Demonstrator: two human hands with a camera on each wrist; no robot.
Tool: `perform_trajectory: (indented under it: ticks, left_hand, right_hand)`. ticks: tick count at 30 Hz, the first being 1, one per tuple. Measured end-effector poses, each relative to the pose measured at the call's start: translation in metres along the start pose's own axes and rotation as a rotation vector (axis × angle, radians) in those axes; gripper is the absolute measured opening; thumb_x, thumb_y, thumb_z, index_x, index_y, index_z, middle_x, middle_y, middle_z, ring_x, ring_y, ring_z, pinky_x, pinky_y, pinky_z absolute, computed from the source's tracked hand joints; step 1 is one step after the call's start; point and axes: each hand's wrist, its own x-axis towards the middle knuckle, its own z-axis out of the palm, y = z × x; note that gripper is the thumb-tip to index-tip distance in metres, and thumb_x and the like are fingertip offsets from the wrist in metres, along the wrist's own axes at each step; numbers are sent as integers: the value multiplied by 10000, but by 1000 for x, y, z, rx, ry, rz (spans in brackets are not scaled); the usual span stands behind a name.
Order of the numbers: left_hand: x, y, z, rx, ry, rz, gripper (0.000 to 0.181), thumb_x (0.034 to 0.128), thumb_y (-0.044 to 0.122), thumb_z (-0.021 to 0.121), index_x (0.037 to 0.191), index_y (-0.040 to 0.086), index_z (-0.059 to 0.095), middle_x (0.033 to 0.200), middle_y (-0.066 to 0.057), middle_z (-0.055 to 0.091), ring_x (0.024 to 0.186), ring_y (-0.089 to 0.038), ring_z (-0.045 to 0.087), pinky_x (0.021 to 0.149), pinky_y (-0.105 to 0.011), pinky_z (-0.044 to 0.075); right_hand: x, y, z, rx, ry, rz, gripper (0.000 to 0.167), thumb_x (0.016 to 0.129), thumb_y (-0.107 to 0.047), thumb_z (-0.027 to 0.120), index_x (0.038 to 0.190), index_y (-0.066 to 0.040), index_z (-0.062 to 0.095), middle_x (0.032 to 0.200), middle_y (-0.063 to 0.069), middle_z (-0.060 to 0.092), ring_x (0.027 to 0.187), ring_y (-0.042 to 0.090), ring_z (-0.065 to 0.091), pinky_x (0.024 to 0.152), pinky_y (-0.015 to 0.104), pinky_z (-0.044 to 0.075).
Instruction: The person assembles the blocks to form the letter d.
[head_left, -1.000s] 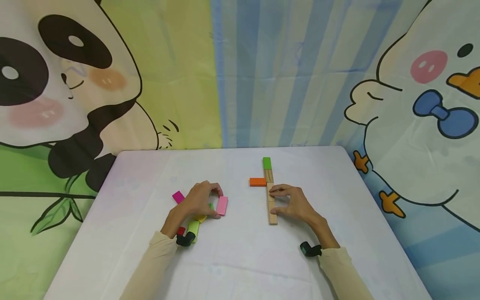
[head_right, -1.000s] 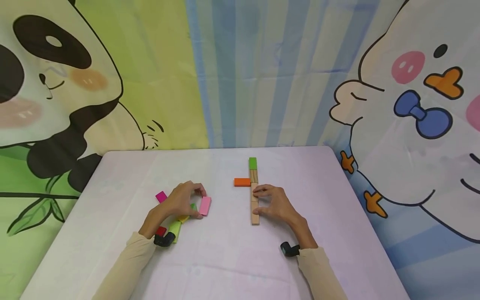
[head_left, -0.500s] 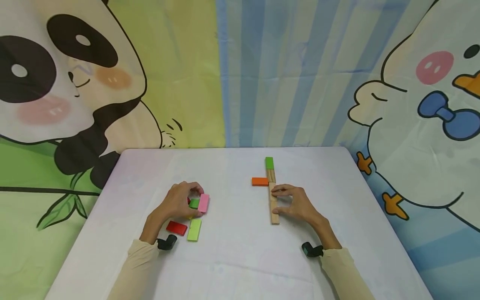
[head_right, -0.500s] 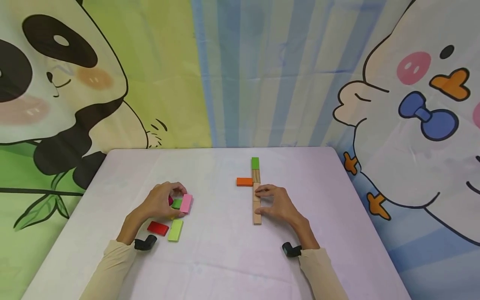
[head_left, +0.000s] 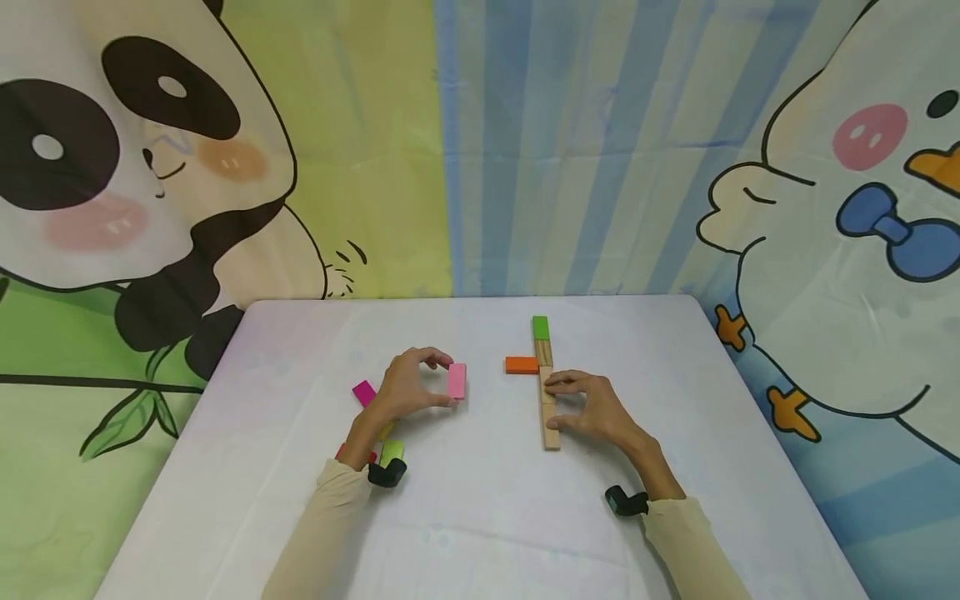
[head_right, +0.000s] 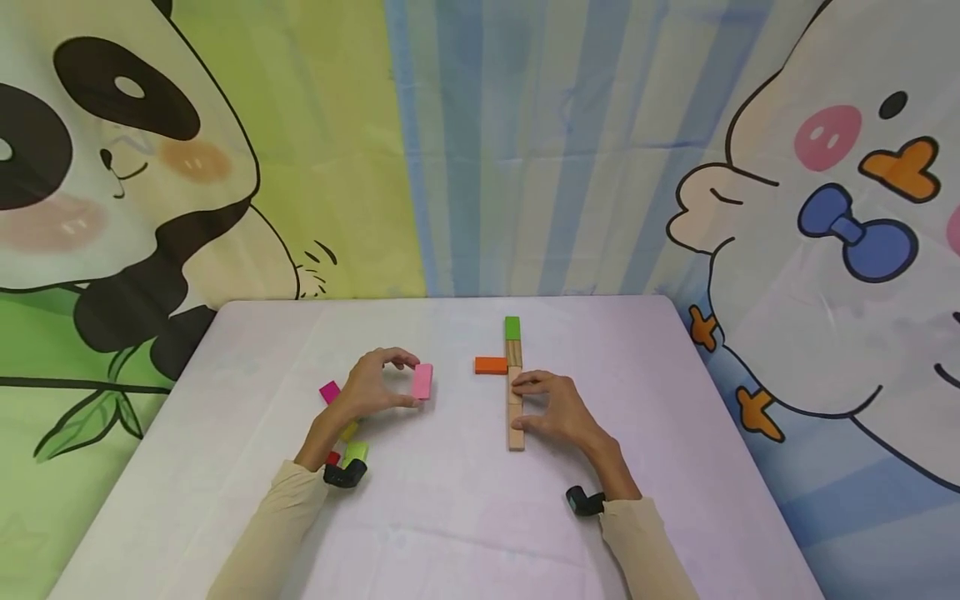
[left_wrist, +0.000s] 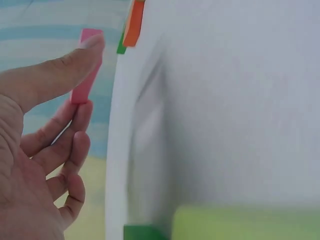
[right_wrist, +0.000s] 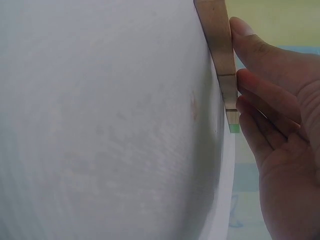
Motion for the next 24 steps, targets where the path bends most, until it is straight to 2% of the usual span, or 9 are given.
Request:
perform_trajectory:
  ticks: [5,9,14,18,24]
  left_hand:
    - [7,9,16,14,0,-51,586,681,328,1054,1187,178,799,1146,-18,800,1126,-258,665,1021,-501,465]
    - [13,12,27,47,29,-87,545,694,376,1045,1153,187,821,1097,13,801,1097,-234,648,1052,-493,435]
    - [18,10,40,76,56,-89,545,668,408,1056,1118,194,835,1054,37,810,1073,-223,671,1027,-477,431]
    - [18,8,44,73,52,-80,560,644,371,1075,1117,192,835,1059,42,824,1110,-229,684,1045,-492,431]
    - [18,7,43,38,40,-75,582,647,279,1082,1163,183,832,1135,8,822,1191,-268,670,1132,-549,416]
  right_hand:
    - [0,0,0,-6,-4,1,561,745,-122,1019,1248,6,804,1347,115,775,1377,397,660,1178,610,489]
    - [1,-2,-2,2,-2,-1,555,745,-115,1017,1243,10,805,1348,128,773,1383,403,655,1183,616,483]
    - [1,-1,-3,-8,1,-1,555,746,-119,1017,1243,9,805,1342,125,775,1377,409,657,1174,627,486]
    - [0,0,-2,-9,-4,8,557,748,-122,1016,1249,0,805,1344,109,775,1381,403,656,1180,622,484]
    - [-1,0,0,-11,-6,16,570,756,-137,1014,1268,-12,800,1354,87,774,1392,391,651,1190,618,477]
